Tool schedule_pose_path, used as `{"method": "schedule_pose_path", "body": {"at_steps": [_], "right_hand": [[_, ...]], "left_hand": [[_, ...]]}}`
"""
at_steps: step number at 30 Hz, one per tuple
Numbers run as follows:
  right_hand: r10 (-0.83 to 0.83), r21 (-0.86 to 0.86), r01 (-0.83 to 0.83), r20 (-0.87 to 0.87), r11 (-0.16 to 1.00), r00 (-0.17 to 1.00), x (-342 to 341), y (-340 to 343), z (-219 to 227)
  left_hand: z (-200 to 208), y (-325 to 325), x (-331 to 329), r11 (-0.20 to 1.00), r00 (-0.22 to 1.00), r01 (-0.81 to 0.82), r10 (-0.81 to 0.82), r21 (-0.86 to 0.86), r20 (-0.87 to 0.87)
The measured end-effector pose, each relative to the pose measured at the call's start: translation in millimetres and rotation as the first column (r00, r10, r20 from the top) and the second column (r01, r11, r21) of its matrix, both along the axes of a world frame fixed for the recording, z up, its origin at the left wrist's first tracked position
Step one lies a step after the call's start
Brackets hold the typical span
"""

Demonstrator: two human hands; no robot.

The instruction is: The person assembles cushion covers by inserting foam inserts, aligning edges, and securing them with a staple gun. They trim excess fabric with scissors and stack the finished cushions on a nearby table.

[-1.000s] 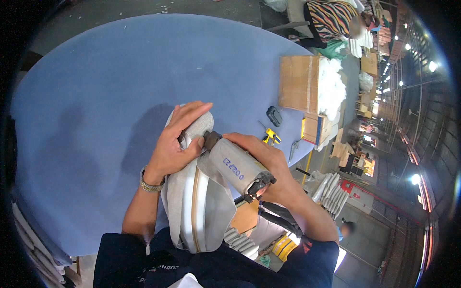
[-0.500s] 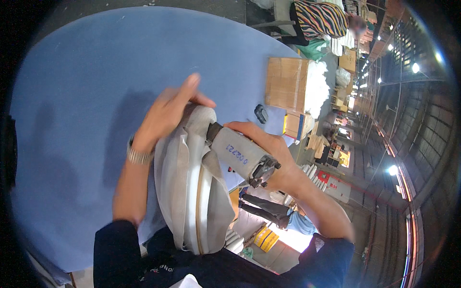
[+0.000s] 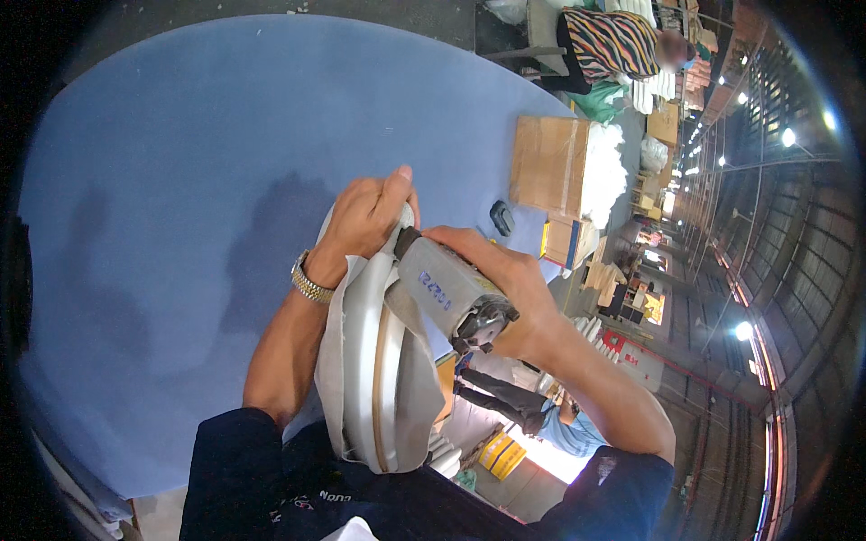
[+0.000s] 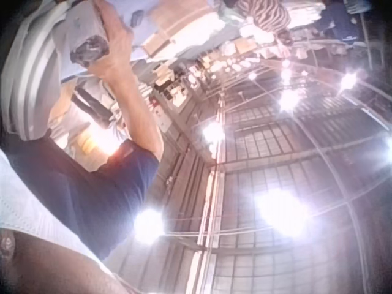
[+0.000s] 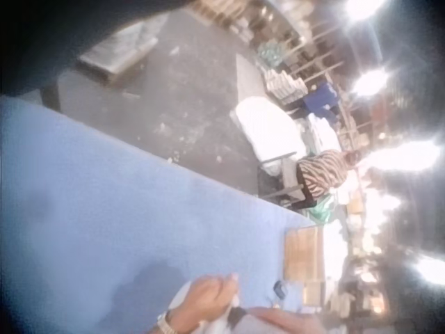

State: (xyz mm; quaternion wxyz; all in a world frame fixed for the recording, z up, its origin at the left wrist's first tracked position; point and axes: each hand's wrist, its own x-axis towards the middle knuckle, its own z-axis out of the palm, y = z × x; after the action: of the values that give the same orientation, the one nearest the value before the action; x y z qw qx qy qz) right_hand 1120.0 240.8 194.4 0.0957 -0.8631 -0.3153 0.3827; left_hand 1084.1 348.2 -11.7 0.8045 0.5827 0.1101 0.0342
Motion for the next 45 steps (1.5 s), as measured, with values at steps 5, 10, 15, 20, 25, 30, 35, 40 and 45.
{"method": "schedule_pose_path", "body": {"at_steps": [5,10,15,20,25,30,35,40,45], "right_hand": [[0.018,-0.026,-0.018,0.016,0.999,1.000,1,15,2],[-0.025,-0.056,0.027,0.021,0.998,0.999,-2,22,1],[0.051,-0.073,-0.046,0.077,0.996,0.996,-6,31,3],[0.058,0.022,-0.063,0.192,0.998,0.980,-17,16,-4],[-0.003,0.254,-0.078,0.303,0.964,0.953,-68,-5,-8],[-0.415,0.230,0.390,0.070,0.892,0.907,-89,-65,-24],[-0.265,0.162,0.213,0.479,0.964,0.837,-93,-171,-151],[-0.353,0.318,0.269,0.246,0.909,0.902,-143,-201,-185],[-0.368,0.523,0.287,0.056,0.803,0.928,-168,-217,-155]], "left_hand": [[1,6,-2,0.999,0.999,-0.032,0.032,-0.004,0.017],[2,11,-4,1.000,1.000,0.006,-0.006,-0.003,-0.001],[-3,11,-1,0.999,1.000,-0.009,0.009,-0.053,-0.001],[-4,24,-4,0.994,0.997,0.065,-0.061,-0.089,0.047],[-4,53,-27,0.981,0.994,0.070,-0.053,-0.180,0.093],[-11,97,-76,0.982,0.993,-0.062,0.043,-0.178,-0.111],[29,84,-115,0.890,0.956,-0.133,0.231,0.436,-0.181],[12,84,-138,0.912,0.893,-0.158,0.296,0.379,-0.340],[97,58,-176,0.831,0.898,-0.358,0.432,0.425,-0.087]]}}
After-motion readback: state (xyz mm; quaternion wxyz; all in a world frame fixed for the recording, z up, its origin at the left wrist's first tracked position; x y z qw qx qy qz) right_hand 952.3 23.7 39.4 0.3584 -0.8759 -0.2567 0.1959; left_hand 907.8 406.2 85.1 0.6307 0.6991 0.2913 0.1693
